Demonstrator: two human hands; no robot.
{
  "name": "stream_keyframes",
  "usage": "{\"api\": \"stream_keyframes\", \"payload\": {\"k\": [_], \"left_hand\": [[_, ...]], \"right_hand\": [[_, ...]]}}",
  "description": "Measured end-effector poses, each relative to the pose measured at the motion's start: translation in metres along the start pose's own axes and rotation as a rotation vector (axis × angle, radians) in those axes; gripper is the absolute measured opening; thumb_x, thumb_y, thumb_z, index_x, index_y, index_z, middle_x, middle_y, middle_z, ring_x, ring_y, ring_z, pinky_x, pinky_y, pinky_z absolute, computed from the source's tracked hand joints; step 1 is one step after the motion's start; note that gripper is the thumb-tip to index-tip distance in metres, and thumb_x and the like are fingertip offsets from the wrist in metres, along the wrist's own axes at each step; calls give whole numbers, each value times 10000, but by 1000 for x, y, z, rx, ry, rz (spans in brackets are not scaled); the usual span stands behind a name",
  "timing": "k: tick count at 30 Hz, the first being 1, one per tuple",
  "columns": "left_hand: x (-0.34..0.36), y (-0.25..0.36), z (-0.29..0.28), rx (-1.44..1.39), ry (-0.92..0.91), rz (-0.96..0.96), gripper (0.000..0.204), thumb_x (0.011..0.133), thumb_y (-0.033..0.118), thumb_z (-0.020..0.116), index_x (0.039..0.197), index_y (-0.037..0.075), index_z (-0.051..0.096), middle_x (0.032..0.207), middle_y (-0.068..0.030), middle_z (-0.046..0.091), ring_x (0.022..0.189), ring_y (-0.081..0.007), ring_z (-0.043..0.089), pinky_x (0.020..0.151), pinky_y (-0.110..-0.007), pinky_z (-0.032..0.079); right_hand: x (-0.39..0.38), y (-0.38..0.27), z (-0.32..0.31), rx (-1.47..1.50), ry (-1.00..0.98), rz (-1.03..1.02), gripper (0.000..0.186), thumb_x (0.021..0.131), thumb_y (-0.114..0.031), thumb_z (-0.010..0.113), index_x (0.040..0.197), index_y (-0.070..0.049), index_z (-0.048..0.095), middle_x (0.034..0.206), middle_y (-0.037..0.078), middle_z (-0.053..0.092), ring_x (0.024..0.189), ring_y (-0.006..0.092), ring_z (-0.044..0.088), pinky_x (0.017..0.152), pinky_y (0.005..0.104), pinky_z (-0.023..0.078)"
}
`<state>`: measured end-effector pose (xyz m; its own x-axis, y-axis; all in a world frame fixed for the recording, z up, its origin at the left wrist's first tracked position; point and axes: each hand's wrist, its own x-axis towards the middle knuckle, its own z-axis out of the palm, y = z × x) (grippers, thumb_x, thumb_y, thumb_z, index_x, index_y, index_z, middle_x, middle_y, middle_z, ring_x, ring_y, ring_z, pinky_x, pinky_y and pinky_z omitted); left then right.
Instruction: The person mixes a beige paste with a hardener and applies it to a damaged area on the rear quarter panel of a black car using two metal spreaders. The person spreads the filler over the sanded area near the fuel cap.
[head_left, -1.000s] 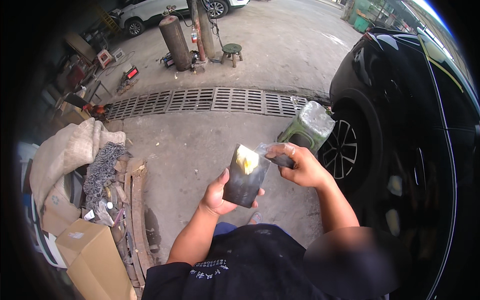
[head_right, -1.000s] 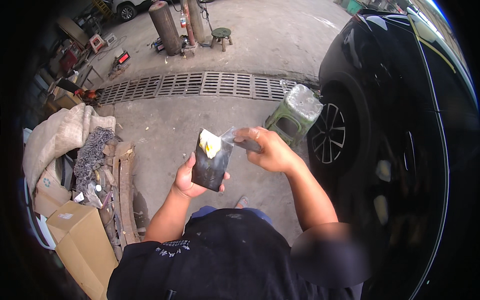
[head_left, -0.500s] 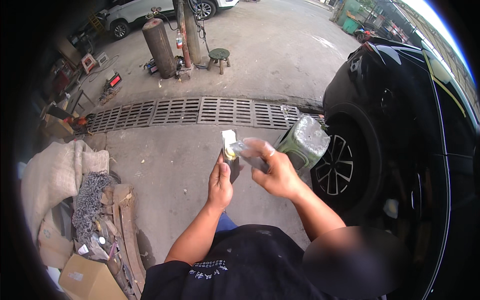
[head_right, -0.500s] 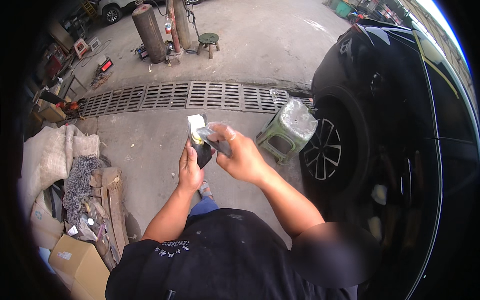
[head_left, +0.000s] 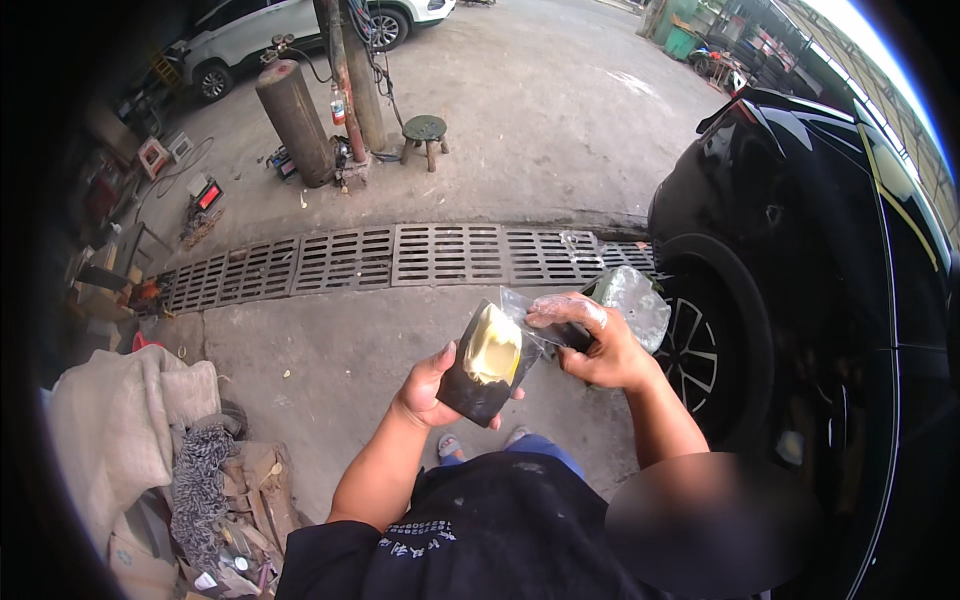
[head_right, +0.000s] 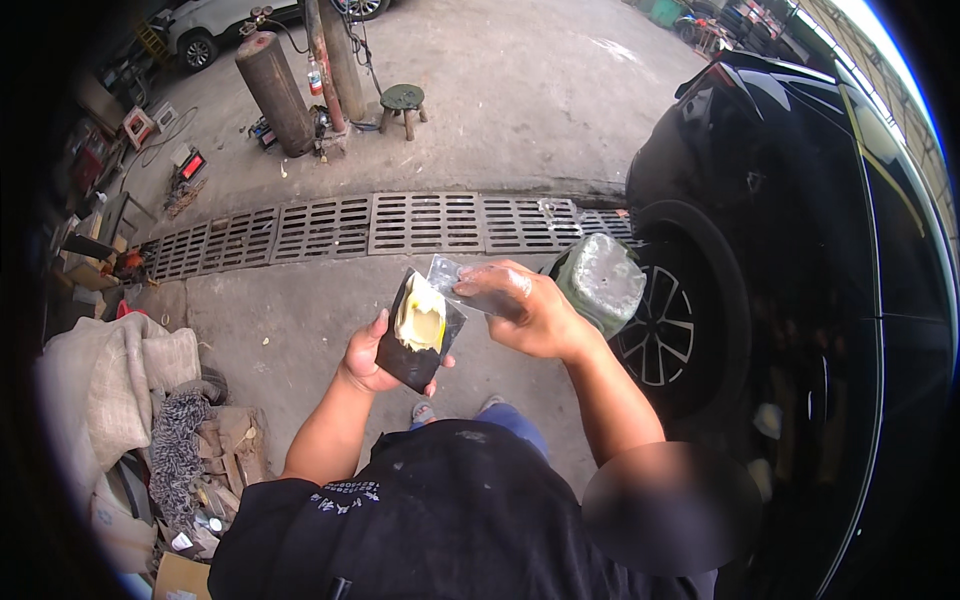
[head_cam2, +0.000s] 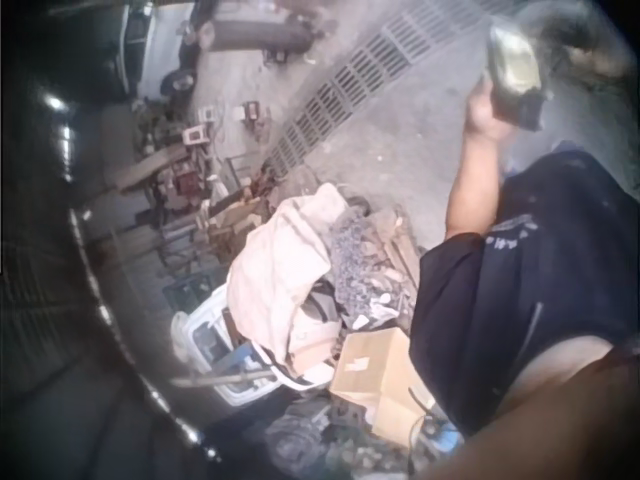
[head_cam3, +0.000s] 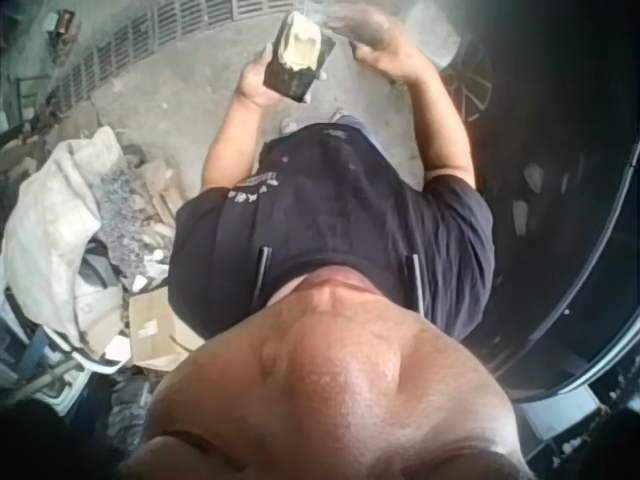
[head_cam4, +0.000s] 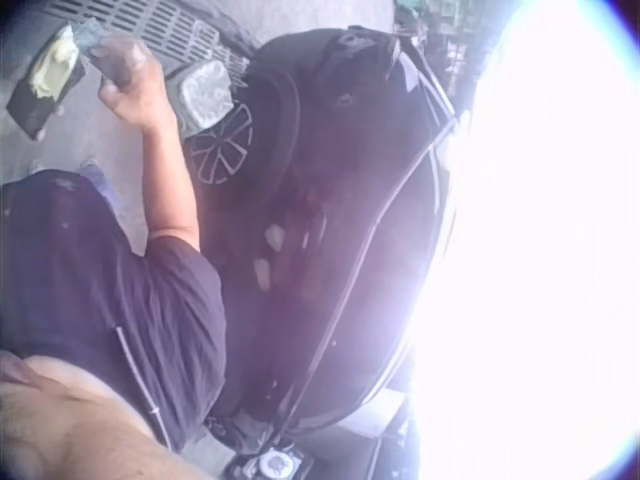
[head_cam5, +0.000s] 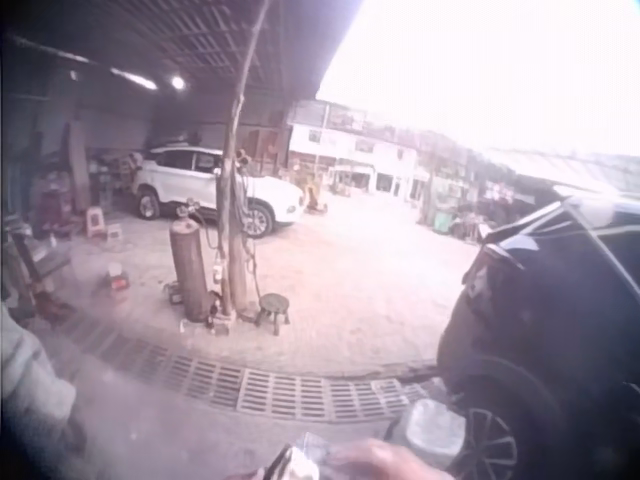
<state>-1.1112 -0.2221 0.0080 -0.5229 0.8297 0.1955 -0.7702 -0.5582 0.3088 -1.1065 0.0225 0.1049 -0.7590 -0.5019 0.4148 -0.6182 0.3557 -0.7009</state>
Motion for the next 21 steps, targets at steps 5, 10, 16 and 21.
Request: {"api": "stream_keyframes", "payload": {"k": [5,10,16,21], "left_hand": [[51,36,-2,222,176,284,687,926,545,460,1427,95,322,1384,-140,433,1267,-352,436,882,-581,471],[118,58,-26,585,347,560,709,961,550,356,1438,34,266,1389,-166,430,1273,-277,444,1055,-444,365],[195,61,-65,928,369,617,566,1017,387,345,1395,-35,350,1354,-105,481,1242,-193,452,1066,-356,333],[227,100,-79,1385,382,436,466,1008,317,422,1348,-1,433,1247,-129,545,1110,-207,556,848,-330,516]], "right_hand": [[-9,66,-18,789,422,216,651,739,124,559,1344,-76,427,1156,117,624,1095,225,596,942,380,482],[0,115,2,1122,369,592,656,756,133,607,1349,-71,414,1158,125,605,1027,197,610,841,300,518],[72,170,-49,1299,359,628,632,756,136,598,1331,-61,423,1131,79,608,973,177,627,830,304,531],[105,201,-124,1313,390,385,635,748,109,642,1326,-70,448,1132,106,650,1002,202,639,857,324,525]]}}
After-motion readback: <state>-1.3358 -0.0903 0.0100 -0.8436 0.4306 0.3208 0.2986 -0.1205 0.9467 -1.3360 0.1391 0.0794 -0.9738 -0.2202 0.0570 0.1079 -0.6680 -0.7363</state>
